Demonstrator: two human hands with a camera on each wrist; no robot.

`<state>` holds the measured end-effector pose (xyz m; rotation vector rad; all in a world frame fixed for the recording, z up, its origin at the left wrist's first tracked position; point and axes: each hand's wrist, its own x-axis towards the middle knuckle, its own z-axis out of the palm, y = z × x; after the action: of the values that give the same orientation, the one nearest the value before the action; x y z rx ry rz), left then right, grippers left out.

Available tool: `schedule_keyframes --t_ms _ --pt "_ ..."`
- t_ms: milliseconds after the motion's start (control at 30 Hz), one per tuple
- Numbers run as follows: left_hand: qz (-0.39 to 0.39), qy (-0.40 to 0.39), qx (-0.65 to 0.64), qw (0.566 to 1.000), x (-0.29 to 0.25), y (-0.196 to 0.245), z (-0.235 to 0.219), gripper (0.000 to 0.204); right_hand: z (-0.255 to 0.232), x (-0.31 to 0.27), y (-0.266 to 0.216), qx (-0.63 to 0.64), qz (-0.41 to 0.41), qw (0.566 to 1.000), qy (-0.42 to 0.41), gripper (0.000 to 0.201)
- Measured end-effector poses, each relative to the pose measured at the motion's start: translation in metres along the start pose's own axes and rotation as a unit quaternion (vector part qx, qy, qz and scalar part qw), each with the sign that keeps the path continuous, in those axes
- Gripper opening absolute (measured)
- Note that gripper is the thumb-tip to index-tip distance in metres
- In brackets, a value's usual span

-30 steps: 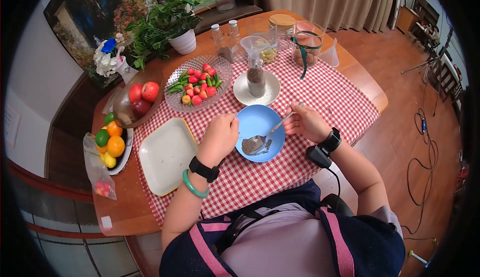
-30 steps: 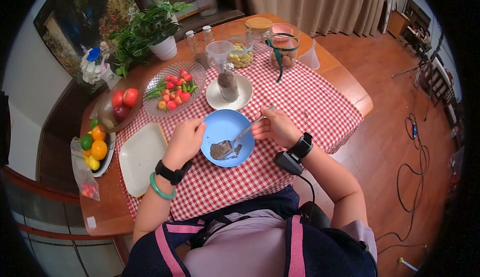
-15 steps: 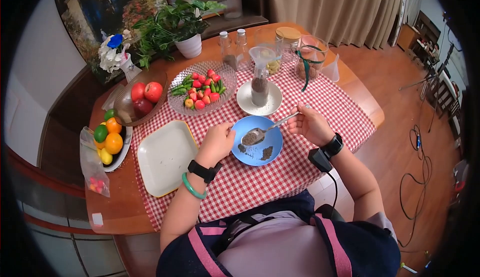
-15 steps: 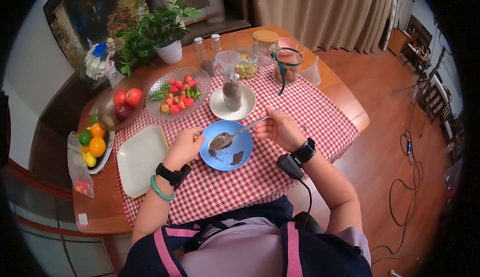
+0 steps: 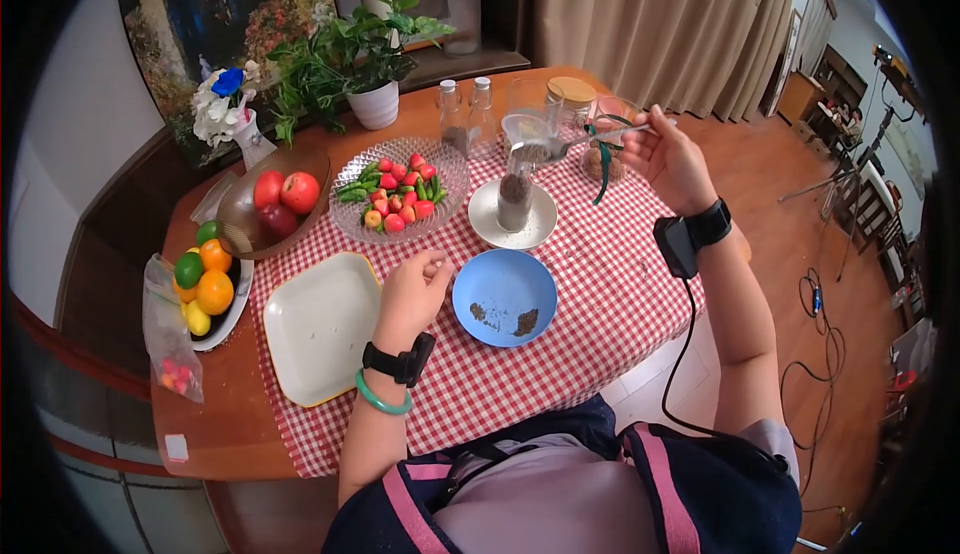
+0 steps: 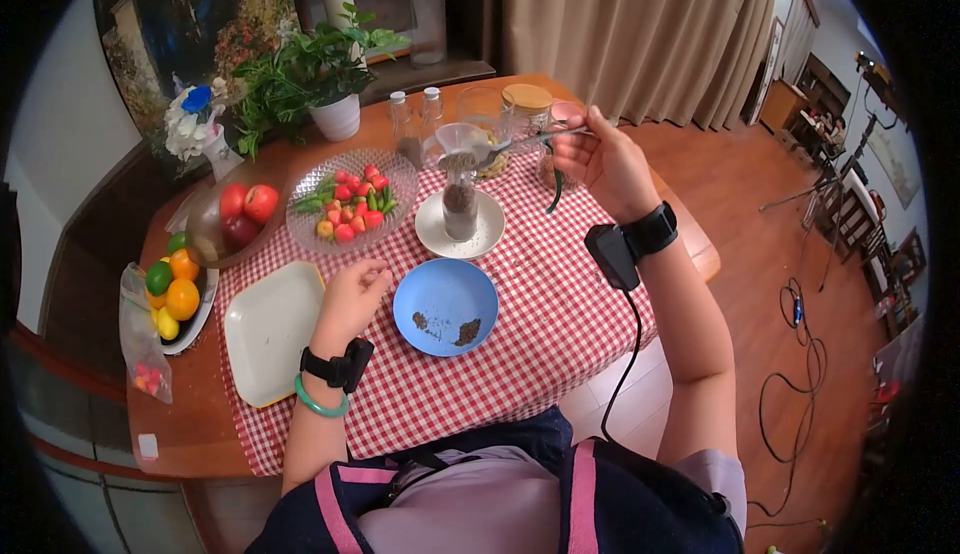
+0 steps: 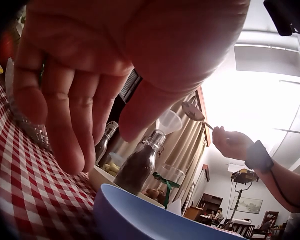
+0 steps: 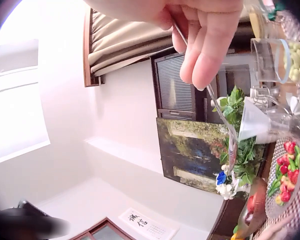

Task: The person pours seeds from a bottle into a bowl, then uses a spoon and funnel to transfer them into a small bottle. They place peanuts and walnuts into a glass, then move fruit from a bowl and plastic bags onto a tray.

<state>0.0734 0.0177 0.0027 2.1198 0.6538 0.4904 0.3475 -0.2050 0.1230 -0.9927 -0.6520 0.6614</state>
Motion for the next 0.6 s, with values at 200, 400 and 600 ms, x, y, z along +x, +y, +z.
schedule_keyframes --t_ms 200,400,600 --pt "0.008 0.006 -0.026 1.000 -0.001 -0.002 -0.004 0.029 0.012 0.019 -0.020 -0.091 -0.076 0.992 0.052 0.036" --pt "0.014 0.004 -0.008 1.000 -0.005 -0.001 -0.002 0.032 0.033 0.021 -0.021 -0.187 -0.116 0.974 0.060 0.037" --pt "0.019 -0.026 0.026 0.999 -0.002 -0.007 0.004 0.032 0.047 0.007 -0.017 -0.290 -0.173 0.941 0.011 0.035"
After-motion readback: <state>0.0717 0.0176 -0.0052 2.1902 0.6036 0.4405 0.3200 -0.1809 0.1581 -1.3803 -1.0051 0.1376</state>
